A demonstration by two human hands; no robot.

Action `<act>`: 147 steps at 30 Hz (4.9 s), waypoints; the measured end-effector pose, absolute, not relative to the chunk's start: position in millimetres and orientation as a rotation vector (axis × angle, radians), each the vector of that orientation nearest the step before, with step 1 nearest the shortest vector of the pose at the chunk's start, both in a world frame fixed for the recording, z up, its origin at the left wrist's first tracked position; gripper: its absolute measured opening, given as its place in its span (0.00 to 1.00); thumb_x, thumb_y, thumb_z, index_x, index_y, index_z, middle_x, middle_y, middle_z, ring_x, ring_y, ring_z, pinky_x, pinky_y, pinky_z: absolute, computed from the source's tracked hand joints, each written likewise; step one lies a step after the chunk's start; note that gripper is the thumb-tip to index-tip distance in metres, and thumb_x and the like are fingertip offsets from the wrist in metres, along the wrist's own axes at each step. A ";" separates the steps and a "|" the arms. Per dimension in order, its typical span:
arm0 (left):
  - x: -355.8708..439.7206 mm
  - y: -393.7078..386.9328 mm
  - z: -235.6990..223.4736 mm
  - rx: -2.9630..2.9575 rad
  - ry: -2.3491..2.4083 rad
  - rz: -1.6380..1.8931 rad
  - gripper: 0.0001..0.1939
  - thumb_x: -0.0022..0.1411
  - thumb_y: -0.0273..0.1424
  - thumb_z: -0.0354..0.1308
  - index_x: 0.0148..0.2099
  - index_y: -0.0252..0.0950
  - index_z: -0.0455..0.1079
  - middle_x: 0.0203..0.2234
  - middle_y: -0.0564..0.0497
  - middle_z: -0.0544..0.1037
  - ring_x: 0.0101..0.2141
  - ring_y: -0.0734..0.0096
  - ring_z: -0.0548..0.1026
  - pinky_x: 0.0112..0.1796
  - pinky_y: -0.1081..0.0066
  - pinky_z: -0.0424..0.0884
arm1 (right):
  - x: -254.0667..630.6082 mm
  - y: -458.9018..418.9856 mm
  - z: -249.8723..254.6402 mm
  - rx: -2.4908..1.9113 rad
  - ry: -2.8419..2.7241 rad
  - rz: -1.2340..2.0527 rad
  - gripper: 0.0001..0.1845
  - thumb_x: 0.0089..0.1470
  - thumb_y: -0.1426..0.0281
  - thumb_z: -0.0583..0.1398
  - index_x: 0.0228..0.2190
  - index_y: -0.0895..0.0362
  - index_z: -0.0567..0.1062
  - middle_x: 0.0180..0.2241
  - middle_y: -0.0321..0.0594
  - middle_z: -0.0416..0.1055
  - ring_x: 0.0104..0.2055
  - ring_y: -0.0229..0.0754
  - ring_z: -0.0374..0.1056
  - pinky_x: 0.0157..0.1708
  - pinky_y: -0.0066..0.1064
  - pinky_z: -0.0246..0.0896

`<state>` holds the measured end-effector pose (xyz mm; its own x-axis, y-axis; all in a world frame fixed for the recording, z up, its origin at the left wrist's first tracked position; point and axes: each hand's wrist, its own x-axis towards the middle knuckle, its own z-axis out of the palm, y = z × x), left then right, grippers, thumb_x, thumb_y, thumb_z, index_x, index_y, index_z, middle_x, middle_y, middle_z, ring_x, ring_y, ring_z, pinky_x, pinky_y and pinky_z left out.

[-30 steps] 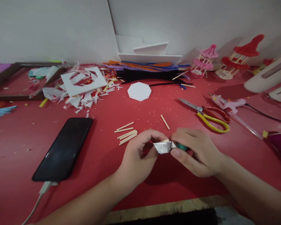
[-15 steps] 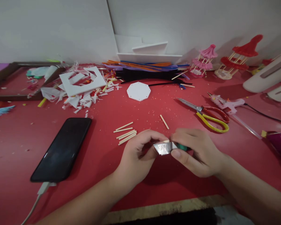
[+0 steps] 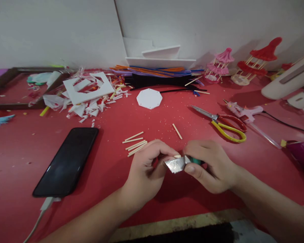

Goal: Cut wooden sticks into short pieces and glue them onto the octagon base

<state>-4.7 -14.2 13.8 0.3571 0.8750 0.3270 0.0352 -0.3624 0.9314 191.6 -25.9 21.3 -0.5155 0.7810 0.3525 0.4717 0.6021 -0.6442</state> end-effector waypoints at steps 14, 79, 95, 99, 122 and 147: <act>-5.4 -17.2 15.5 1.816 0.822 1.161 0.10 0.62 0.18 0.55 0.36 0.38 0.71 0.28 0.52 0.76 0.29 0.74 0.73 0.31 0.74 0.69 | 210.5 -7.8 21.8 -1.249 -2.036 0.354 0.15 0.63 0.64 0.52 0.26 0.56 0.63 0.20 0.30 0.56 0.21 0.31 0.52 0.23 0.27 0.44; -3.4 -13.1 9.3 1.698 0.853 1.188 0.18 0.55 0.11 0.53 0.37 0.39 0.73 0.30 0.56 0.77 0.31 0.78 0.75 0.33 0.77 0.70 | 197.3 -20.9 13.0 -0.993 -2.259 0.461 0.18 0.62 0.58 0.53 0.26 0.57 0.63 0.23 0.31 0.54 0.25 0.32 0.48 0.25 0.28 0.42; -7.7 -11.1 12.7 1.876 0.847 1.150 0.12 0.60 0.16 0.54 0.36 0.38 0.71 0.27 0.55 0.74 0.27 0.77 0.71 0.30 0.75 0.66 | 197.9 -18.9 12.5 -0.977 -2.259 0.529 0.22 0.62 0.55 0.52 0.23 0.56 0.60 0.22 0.30 0.53 0.24 0.33 0.47 0.24 0.30 0.39; -8.4 -10.8 14.8 1.888 0.908 1.173 0.11 0.61 0.17 0.55 0.36 0.39 0.71 0.27 0.54 0.74 0.27 0.75 0.71 0.29 0.74 0.66 | 198.2 -16.9 12.4 -1.075 -2.267 0.496 0.21 0.63 0.55 0.51 0.25 0.56 0.63 0.22 0.32 0.57 0.24 0.33 0.51 0.25 0.29 0.43; 5.6 -15.4 16.9 1.021 0.743 0.854 0.07 0.62 0.34 0.61 0.38 0.36 0.70 0.28 0.49 0.81 0.29 0.70 0.80 0.31 0.71 0.79 | 194.4 -16.8 8.2 -0.855 -2.298 0.123 0.25 0.57 0.68 0.60 0.55 0.60 0.62 0.32 0.38 0.77 0.32 0.36 0.72 0.33 0.29 0.66; -56.0 34.1 35.6 2.548 1.600 0.369 0.07 0.60 0.31 0.58 0.29 0.40 0.73 0.21 0.50 0.77 0.21 0.64 0.72 0.23 0.70 0.56 | 206.3 -0.7 -2.6 -1.428 -2.025 -0.124 0.16 0.50 0.76 0.56 0.41 0.53 0.73 0.36 0.41 0.78 0.37 0.45 0.74 0.32 0.34 0.67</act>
<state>-56.0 34.1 35.6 0.4152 0.8980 0.1458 0.8712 -0.4386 0.2207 206.3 -0.7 -2.6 -0.1969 0.8102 0.5521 0.8716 0.4025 -0.2798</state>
